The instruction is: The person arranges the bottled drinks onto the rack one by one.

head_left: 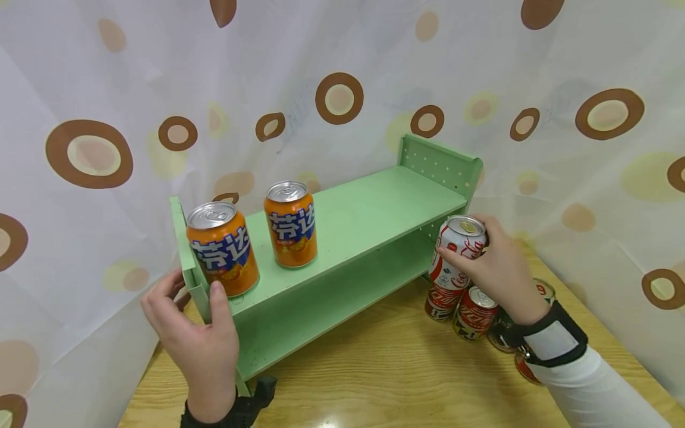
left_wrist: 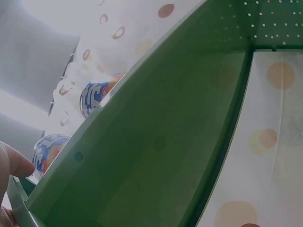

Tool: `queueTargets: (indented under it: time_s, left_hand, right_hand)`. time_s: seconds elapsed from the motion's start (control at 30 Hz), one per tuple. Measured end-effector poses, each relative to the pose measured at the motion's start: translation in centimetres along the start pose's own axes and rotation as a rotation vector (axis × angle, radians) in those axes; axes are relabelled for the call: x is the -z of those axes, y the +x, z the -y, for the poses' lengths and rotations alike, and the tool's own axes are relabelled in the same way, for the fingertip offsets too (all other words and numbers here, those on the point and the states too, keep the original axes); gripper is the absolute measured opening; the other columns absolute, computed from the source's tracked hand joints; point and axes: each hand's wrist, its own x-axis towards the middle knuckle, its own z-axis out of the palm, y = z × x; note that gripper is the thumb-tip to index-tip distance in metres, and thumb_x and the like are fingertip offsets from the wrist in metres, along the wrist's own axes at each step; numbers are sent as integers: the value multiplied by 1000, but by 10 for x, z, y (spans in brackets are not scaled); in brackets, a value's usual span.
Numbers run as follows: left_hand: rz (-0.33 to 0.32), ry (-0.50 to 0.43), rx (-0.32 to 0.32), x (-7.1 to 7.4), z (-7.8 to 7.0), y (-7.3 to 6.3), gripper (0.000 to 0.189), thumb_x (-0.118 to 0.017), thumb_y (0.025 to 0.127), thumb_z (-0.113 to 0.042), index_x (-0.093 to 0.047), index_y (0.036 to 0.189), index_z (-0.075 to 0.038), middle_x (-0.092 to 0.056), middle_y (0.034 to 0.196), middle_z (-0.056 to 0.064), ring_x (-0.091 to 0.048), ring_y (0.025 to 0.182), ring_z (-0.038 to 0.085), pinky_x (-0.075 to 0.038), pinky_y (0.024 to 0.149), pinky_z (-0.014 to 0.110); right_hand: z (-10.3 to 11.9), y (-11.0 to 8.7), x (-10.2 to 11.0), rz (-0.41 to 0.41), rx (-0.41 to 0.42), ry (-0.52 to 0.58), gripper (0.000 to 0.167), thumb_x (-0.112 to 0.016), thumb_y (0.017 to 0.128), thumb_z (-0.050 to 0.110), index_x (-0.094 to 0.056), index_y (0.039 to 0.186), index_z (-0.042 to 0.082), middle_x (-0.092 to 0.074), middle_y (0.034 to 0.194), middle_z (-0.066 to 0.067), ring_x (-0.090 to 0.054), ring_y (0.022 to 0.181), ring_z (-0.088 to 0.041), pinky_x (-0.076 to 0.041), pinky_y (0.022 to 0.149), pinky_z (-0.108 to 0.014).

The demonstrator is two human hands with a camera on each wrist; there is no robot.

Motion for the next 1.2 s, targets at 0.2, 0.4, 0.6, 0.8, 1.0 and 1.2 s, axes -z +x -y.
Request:
queueTargets:
  time_s: [0.2,0.4,0.6,0.8,1.0,1.2]
  left_hand:
    - [8,16,3,0,-1,0,46,-63,94,-7,-49,137,3,-47,130,-4,-46,125,12,-39,100,23]
    - [10,25,15,1,-1,-1,46,-62,94,-8,-49,136,4,-44,130,-9,-45,125,11,-39,101,24]
    - [7,18,19,1,-1,-1,45,-62,94,-7,-50,136,3,-44,129,-9,-45,125,11,-40,101,24]
    - [7,10,24,0,-1,-1,45,-62,93,-7,-50,136,1,-46,128,-6,-46,124,12,-40,101,24]
    - [-10,1,11,-1,-2,-1,46,-63,93,-7,-51,136,1,-45,128,-7,-46,122,8,-40,99,23]
    - [-20,0,3,-2,-1,-1,46,-64,92,-6,-51,136,-1,-48,128,3,-45,120,5,-40,97,23]
  right_hand:
    - [8,14,6,-36,52,-13,72,-85,83,39,-51,137,5,-67,105,-19,-66,79,-29,-51,56,-22]
    - [21,25,11,-63,90,-23,72,-86,81,39,-54,136,4,-69,99,-19,-66,75,-28,-49,54,-21]
    - [35,36,16,-56,106,-16,74,-85,82,40,-54,138,4,-69,101,-20,-68,76,-29,-49,54,-21]
    - [47,45,20,-60,139,-13,70,-84,83,39,-54,137,6,-70,104,-18,-69,78,-30,-49,55,-19]
    - [60,57,23,-46,150,18,72,-82,85,41,-53,140,6,-69,109,-17,-68,85,-29,-49,59,-17]
    - [70,70,20,-25,164,24,72,-82,84,43,-53,139,6,-69,109,-17,-70,85,-29,-53,63,-25]
